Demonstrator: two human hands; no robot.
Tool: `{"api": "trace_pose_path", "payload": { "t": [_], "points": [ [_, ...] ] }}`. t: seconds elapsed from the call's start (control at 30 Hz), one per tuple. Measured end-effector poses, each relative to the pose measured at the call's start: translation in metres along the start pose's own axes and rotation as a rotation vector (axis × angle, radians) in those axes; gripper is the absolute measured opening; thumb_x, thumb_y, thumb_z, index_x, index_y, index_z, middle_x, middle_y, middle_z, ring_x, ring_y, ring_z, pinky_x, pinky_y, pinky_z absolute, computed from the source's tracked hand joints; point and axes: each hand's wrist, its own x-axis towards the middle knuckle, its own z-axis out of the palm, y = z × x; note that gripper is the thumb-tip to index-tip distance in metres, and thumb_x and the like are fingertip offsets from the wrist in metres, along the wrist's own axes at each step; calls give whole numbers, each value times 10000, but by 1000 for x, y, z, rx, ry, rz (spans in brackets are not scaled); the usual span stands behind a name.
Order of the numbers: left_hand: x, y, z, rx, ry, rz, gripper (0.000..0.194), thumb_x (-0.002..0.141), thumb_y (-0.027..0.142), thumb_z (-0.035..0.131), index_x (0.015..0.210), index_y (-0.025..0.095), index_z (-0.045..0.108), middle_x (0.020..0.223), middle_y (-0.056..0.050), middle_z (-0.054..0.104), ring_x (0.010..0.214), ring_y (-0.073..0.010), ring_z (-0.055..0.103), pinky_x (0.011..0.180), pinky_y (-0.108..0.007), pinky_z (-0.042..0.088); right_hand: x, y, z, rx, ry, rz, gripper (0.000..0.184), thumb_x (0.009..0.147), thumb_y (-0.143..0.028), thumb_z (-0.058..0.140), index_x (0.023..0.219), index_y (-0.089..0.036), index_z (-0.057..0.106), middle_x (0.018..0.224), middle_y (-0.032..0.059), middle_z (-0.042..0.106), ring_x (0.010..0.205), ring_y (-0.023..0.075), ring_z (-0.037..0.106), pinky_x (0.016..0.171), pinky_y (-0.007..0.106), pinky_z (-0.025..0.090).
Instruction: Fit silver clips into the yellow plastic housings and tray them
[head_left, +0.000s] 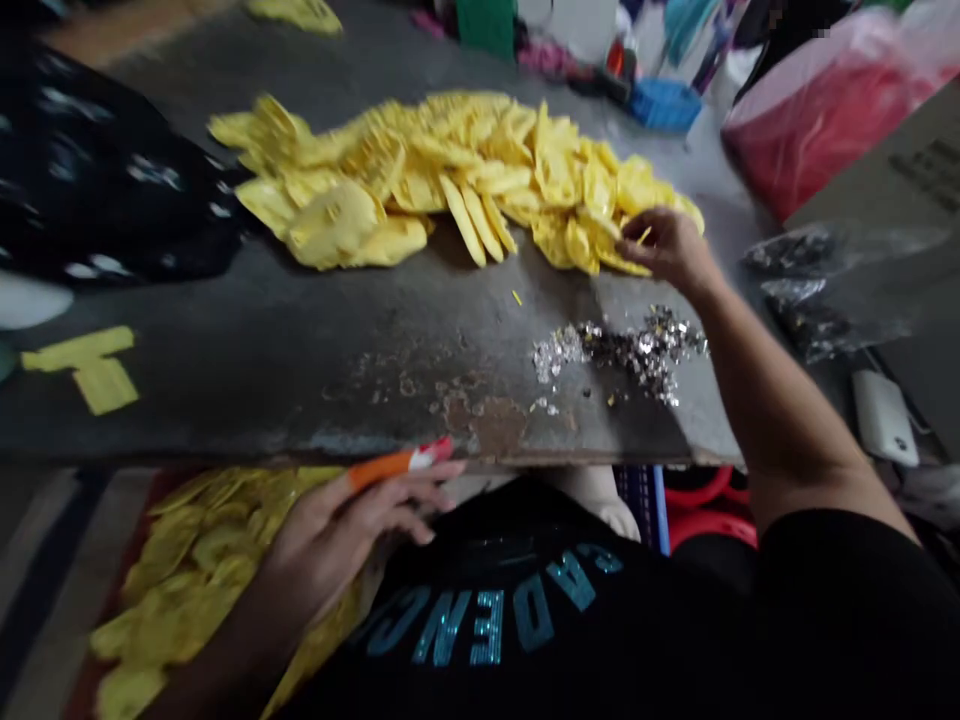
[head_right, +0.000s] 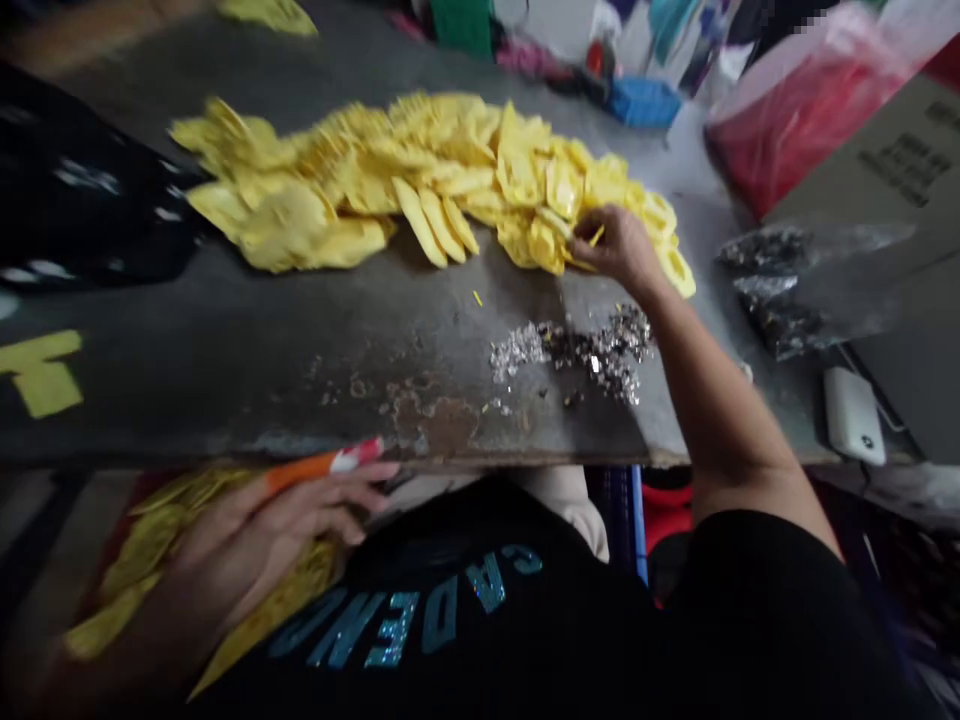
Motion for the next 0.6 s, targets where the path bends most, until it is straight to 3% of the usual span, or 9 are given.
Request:
{"api": "trace_pose_path", "payload": {
  "t": [0.07,0.1,0.13,0.23,0.3,0.37,0.43,0.53,0.6],
  "points": [
    [26,5,36,-159,-209,-93,523,1020,668,803,1336,260,887,1351,-170,871,999,-325,871,641,-313,704,-39,-25,-18,54,-12,-100,518,1071,-548,655,1169,-68,824,1176,81,784,904,147,760,800,341,581],
    [39,5,49,-244,-323,-198,657,1015,760,752,1429,258,846,1398,-209,848,1003,-348,879,598,-327,703,-62,-41,-24,80,-26,-146,491,1059,-571,690,1203,-121,826,1284,71,773,922,132,756,808,330,588],
    [49,4,58,-324,-428,-300,729,1002,802,733,1473,252,816,1433,-236,826,1001,-377,887,553,-342,696,-86,-60,-28,103,-30,-239,385,1051,-552,744,1193,-206,836,1297,43,785,938,129,753,822,324,605],
    [69,0,70,-439,-651,-538,812,965,823,740,1524,235,756,1364,-237,850,937,-419,897,467,-307,629,-159,-112,-22,93,-36,-905,156,1114,-283,684,1075,-265,834,1037,25,832,882,170,740,711,343,634],
    [70,0,71,-383,-688,-674,822,1018,807,656,1583,212,697,1228,-184,886,875,-395,893,464,-254,563,-197,-133,-11,23,-65,-1037,262,1126,-194,619,986,-271,826,1060,5,847,833,164,720,687,354,626],
    [61,5,73,-303,-658,-740,819,1021,761,653,1599,181,680,1138,-151,895,851,-373,887,514,-273,580,-222,-137,-4,-8,-72,-1033,276,1136,-184,598,1021,-265,836,1127,0,861,872,166,735,721,353,628],
    [47,14,77,-255,-629,-723,830,894,647,828,1573,181,719,1135,-167,897,875,-387,891,608,-337,654,-235,-124,-2,13,-117,-938,263,1149,-176,581,1221,-250,823,1260,16,864,1017,179,767,788,359,637],
    [29,27,84,-215,-543,-641,928,712,434,952,1596,259,730,1309,-191,873,944,-427,898,691,-377,702,-241,-85,2,87,-85,-632,358,1164,-207,598,1504,-276,686,1334,46,845,1112,209,765,836,414,615],
    [25,32,86,-204,-426,-568,932,728,397,926,1631,326,705,1433,-154,841,980,-420,901,731,-375,711,-239,-56,13,12,44,-339,349,1141,-220,640,1459,-343,710,1239,40,836,1031,245,737,843,452,570]
  ]
}}
